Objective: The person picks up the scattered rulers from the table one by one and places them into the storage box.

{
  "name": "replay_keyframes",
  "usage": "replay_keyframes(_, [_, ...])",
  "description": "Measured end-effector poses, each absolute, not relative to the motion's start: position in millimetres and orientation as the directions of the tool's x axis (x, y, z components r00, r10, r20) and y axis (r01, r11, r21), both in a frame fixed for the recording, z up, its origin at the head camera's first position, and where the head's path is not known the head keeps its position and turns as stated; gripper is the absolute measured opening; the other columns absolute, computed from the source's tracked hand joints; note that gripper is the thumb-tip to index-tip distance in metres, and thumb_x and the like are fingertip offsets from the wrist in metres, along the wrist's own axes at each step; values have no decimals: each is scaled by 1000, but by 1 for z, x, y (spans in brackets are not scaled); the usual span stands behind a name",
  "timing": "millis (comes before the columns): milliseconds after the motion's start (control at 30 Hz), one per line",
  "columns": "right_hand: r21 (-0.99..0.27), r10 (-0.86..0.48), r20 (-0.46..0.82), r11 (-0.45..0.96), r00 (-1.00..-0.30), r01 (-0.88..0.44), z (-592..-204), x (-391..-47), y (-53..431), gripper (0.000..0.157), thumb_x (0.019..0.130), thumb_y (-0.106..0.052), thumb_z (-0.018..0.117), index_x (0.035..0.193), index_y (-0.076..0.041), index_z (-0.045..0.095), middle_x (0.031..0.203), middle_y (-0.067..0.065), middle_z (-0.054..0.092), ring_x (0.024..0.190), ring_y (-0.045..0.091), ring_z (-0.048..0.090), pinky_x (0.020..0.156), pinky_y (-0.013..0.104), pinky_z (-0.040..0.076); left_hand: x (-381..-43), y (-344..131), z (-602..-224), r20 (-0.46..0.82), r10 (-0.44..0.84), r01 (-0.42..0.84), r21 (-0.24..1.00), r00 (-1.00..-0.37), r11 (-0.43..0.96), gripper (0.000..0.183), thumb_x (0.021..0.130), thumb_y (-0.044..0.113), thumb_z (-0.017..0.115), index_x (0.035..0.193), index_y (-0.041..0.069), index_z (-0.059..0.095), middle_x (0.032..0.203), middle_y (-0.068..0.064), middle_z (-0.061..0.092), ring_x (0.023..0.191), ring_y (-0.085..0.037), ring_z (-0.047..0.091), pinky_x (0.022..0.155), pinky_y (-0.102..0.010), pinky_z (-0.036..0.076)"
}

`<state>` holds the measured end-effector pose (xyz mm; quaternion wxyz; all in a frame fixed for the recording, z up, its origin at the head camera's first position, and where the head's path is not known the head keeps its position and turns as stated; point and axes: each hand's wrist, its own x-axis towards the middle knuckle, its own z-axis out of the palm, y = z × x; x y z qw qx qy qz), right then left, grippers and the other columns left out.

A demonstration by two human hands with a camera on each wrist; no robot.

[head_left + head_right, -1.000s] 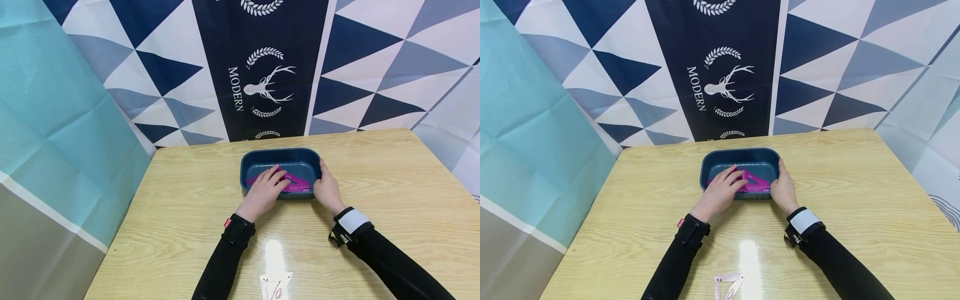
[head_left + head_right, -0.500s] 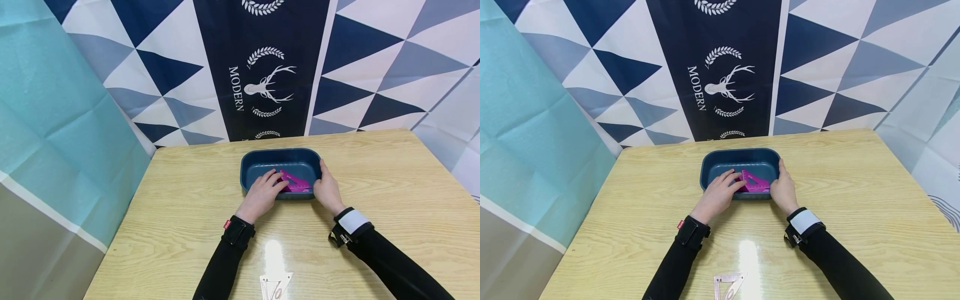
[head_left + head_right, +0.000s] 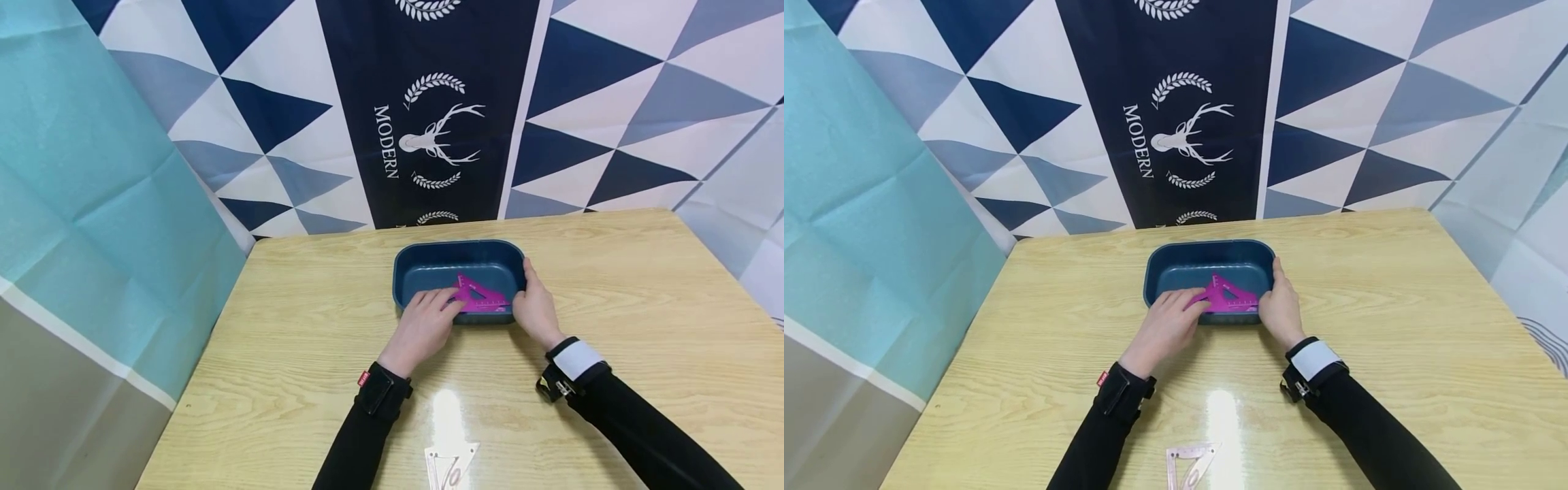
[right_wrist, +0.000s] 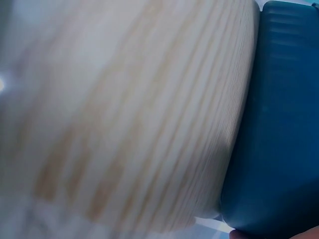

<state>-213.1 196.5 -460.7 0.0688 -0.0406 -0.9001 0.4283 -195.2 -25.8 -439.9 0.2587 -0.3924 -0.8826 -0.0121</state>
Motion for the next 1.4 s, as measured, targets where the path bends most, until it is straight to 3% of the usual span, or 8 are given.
replay_keyframes(167, [-776,134,102,631,-986,5,-458,-214,198,62,85,5,27,144,4,7,147,25,15,131,40,25,103,53,24,-186,-30,-436,467,690,711,-168,-553,683,18,88,18,55,103,21,63,109,5,60,102,-12,56,90,-28,40])
replay_keyframes(533, [-777,126,73,629,-989,23,-460,-211,196,63,85,6,27,144,2,6,147,25,15,130,39,27,102,54,24,-156,-39,-447,316,738,764,-59,-597,643,15,89,21,54,99,22,65,95,9,61,89,-8,57,79,-24,43])
replay_keyframes(767, [-777,125,85,629,-988,13,-459,-213,196,62,86,5,27,144,3,7,147,25,15,132,40,23,103,53,23,-138,-38,-446,261,774,799,-15,-577,601,11,89,23,55,89,23,65,84,12,60,78,-3,58,73,-23,44])
replay_keyframes(900, [-771,130,90,637,-987,13,-459,-213,196,62,85,5,28,144,3,7,147,25,16,124,39,35,100,52,29,-127,-38,-449,204,803,821,3,-560,572,9,89,26,56,84,24,64,78,14,58,72,-1,56,67,-21,42])
replay_keyframes(1000, [-769,135,94,639,-986,15,-461,-211,196,62,86,5,28,144,3,7,147,24,16,121,39,37,99,52,30,-121,-39,-454,176,810,824,18,-560,566,8,88,27,57,84,25,63,78,15,57,73,0,56,67,-20,41])
replay_keyframes(1233, [-774,128,71,633,-989,26,-460,-210,196,62,86,6,28,144,3,7,148,23,14,132,39,23,102,53,24,-109,-38,-460,139,827,838,60,-545,543,11,89,30,55,93,24,64,82,14,59,74,2,56,67,-18,42])
replay_keyframes(1400, [-775,134,72,631,-988,29,-460,-211,197,62,86,5,28,144,2,6,148,23,14,131,39,25,102,53,24,-98,-36,-459,71,839,841,90,-540,533,20,85,39,58,96,22,61,80,14,54,67,3,50,60,-15,38])
